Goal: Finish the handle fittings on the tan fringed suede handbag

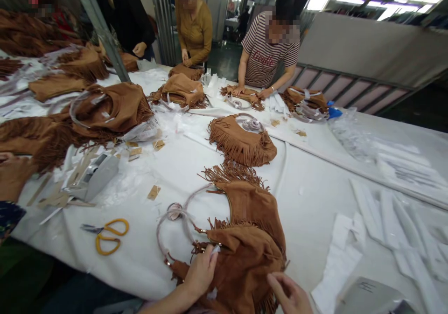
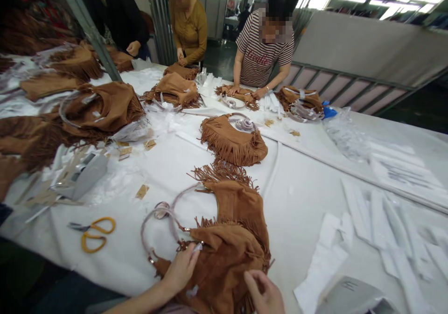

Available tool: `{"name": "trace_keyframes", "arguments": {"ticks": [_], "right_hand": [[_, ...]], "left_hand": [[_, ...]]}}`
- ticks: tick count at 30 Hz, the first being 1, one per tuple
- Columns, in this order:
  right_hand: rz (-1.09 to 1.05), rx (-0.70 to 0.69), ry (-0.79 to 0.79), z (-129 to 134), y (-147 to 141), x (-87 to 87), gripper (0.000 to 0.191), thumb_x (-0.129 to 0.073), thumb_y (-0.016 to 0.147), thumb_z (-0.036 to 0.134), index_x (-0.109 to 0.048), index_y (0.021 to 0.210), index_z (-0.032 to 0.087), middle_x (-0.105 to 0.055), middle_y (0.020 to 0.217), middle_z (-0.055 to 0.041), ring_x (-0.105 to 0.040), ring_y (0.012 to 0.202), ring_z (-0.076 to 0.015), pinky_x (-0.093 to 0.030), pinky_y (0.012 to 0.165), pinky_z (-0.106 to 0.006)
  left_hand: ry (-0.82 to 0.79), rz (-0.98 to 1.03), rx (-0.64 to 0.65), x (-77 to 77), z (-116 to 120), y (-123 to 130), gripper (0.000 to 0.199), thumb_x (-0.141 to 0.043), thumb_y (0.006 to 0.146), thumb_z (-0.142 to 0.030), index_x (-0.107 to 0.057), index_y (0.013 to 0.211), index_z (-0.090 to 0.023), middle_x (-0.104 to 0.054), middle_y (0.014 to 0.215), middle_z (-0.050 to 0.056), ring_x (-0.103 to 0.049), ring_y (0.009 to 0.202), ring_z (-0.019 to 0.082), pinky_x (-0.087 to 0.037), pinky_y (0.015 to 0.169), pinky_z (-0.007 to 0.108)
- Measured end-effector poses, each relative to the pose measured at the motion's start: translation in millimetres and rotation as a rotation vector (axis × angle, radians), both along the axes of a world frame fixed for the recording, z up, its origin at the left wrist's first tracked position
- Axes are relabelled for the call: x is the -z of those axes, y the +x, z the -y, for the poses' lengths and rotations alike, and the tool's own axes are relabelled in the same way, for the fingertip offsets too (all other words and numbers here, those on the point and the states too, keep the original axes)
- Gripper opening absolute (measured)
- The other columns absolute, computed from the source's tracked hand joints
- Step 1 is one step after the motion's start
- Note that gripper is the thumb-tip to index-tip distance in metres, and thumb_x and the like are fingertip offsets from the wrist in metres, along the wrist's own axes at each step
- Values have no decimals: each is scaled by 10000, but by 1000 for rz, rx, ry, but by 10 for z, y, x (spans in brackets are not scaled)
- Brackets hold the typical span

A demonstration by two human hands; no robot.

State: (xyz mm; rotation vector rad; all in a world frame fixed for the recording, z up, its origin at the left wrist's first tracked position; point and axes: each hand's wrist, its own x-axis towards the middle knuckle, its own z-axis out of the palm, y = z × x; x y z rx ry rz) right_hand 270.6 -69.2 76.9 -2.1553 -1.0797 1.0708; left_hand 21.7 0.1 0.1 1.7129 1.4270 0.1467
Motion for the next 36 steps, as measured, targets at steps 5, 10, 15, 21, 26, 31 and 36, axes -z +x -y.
{"name": "trace_keyframes", "arguments": {"ticks": [5,10,15,21,26,31,36], "right_hand": [[-77,-408,31,-667,-864,-71,314,-514,776,424,-611,621,169,-604,607,-12,-521,600,-165,-353,545,-248],[67,-533,3,-831,-1103,15,310,-484,798,348,-616,580,171,-630,577,-24,-548,566,-166,-317,536,-256],[260,-601,-20,-917,-1167,54,321,-481,805,327,-613,547,189,-658,577,-51,-556,533,-165,-286,521,-269],[375,-535,-84,-902,-1207,164,299,-495,808,336,-650,592,198,-698,657,-102,-627,622,-210,-330,549,-272],[226,-419,-76,-822,-1205,229,328,-469,815,385,-641,615,190,-678,633,-79,-613,614,-208,-363,561,-272],[-246,-246,-113,-752,-1189,359,443,-517,729,580,-610,616,161,-495,455,15,-424,415,-124,-285,443,-248],[-531,-34,-95,-707,-1198,527,479,-605,641,627,-570,579,154,-389,397,65,-283,377,-69,-197,405,-225]], "left_hand": [[29,-114,71,-125,43,-45,376,-197,942,-312,-492,1129,-173,-649,838,100,-641,840,216,-441,707,295],[5,-95,93,-157,53,-79,355,-213,940,-304,-488,1116,-164,-650,827,102,-647,820,225,-449,678,307],[-16,-90,80,-181,35,-77,331,-212,937,-301,-480,1084,-175,-652,827,103,-650,795,235,-445,645,311],[-61,-28,41,-182,15,-61,314,-222,936,-296,-489,1054,-180,-639,828,84,-641,820,213,-439,674,297],[-66,95,-9,-108,47,-66,329,-209,940,-308,-502,1037,-193,-632,891,77,-615,885,193,-430,756,287],[-70,228,-68,-81,57,-66,328,-216,938,-316,-520,978,-198,-640,905,69,-605,845,175,-429,753,271],[-76,251,-69,-50,70,-78,336,-225,936,-327,-530,995,-197,-647,920,68,-606,866,178,-425,767,278]]}}
